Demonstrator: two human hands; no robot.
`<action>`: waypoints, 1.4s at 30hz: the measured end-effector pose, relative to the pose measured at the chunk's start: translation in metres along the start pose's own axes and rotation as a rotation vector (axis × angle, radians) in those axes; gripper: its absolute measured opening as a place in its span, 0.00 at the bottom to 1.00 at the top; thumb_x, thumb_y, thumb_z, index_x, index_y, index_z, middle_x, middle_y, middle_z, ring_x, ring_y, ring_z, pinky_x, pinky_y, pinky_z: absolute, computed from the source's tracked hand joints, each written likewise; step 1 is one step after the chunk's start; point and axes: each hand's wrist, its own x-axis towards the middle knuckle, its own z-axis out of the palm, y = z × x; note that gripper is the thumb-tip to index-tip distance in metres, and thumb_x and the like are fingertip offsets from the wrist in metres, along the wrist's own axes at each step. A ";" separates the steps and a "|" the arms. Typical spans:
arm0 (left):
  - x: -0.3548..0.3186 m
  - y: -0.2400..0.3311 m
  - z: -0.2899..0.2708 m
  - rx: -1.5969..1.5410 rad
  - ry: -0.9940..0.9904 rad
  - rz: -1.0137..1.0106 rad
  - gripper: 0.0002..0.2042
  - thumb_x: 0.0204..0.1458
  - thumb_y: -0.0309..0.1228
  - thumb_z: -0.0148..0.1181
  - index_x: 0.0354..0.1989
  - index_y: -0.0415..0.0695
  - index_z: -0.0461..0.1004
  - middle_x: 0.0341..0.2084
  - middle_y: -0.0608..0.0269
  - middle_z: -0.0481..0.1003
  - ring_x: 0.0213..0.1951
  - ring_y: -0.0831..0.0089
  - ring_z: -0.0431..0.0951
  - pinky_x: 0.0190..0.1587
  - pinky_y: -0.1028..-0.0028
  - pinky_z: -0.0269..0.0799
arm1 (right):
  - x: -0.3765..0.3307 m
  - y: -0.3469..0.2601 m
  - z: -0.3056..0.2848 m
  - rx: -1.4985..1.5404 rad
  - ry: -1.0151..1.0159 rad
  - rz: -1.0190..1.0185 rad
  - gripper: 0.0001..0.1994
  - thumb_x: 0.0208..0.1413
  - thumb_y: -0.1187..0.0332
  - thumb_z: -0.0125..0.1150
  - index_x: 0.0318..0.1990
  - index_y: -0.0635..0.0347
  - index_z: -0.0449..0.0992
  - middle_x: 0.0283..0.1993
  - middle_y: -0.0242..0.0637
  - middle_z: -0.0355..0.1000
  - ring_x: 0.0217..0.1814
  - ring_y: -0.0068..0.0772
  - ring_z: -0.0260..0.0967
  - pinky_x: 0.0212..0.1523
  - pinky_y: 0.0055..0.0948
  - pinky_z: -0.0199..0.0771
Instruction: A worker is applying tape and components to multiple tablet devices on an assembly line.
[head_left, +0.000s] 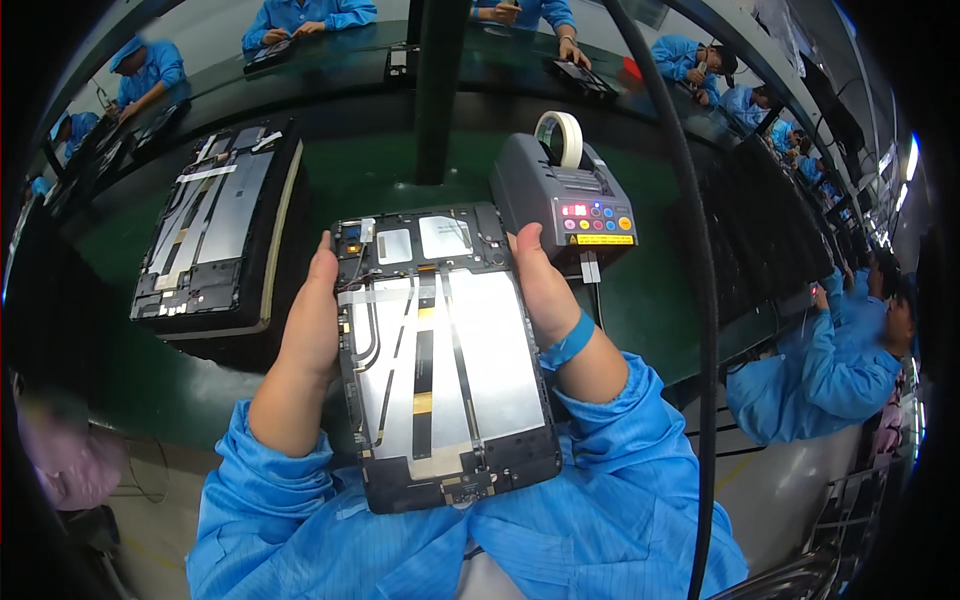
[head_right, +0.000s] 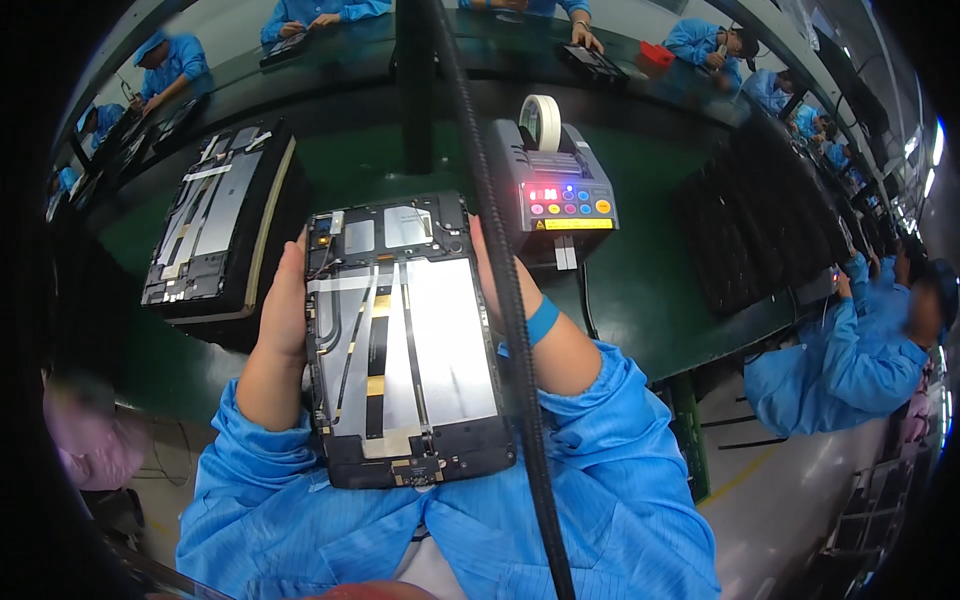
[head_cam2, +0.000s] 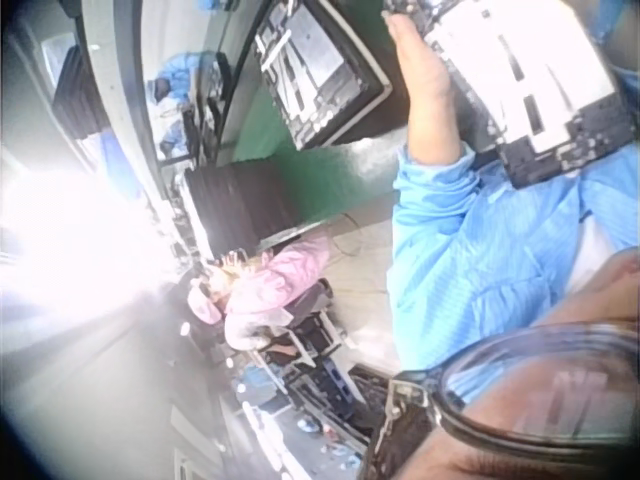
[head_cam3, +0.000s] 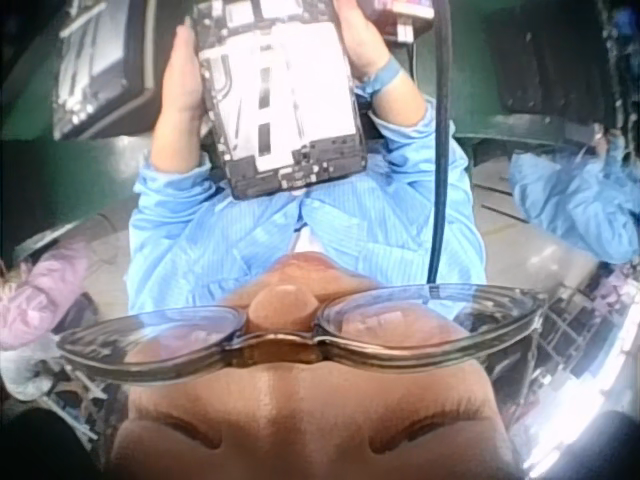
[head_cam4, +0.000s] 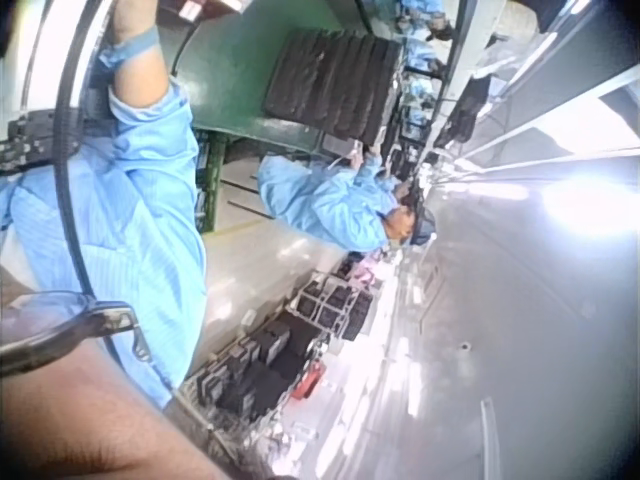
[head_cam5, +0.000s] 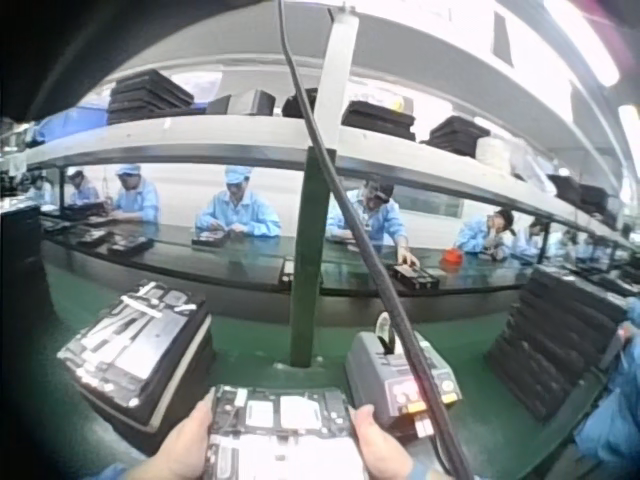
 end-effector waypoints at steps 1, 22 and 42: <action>0.001 -0.003 -0.002 0.001 -0.002 -0.010 0.26 0.64 0.47 0.26 0.60 0.41 0.59 0.50 0.52 0.70 0.49 0.64 0.74 0.52 0.66 0.71 | 0.000 0.001 -0.003 -0.002 0.022 0.001 0.36 0.61 0.39 0.24 0.61 0.61 0.61 0.57 0.44 0.67 0.57 0.37 0.68 0.57 0.33 0.68; -0.017 -0.011 -0.026 0.359 0.183 0.389 0.27 0.50 0.24 0.57 0.59 0.34 0.57 0.57 0.53 0.61 0.58 0.68 0.61 0.62 0.71 0.52 | -0.066 -0.013 -0.071 -0.242 0.760 -0.022 0.12 0.55 0.61 0.59 0.34 0.61 0.76 0.26 0.33 0.74 0.22 0.19 0.68 0.23 0.16 0.62; -0.068 0.049 0.040 1.048 -0.406 0.794 0.08 0.36 0.27 0.69 0.25 0.42 0.78 0.21 0.63 0.75 0.22 0.66 0.73 0.25 0.72 0.66 | -0.064 -0.055 0.064 -1.269 0.017 -0.606 0.09 0.43 0.69 0.67 0.32 0.61 0.77 0.25 0.37 0.73 0.27 0.39 0.73 0.29 0.31 0.71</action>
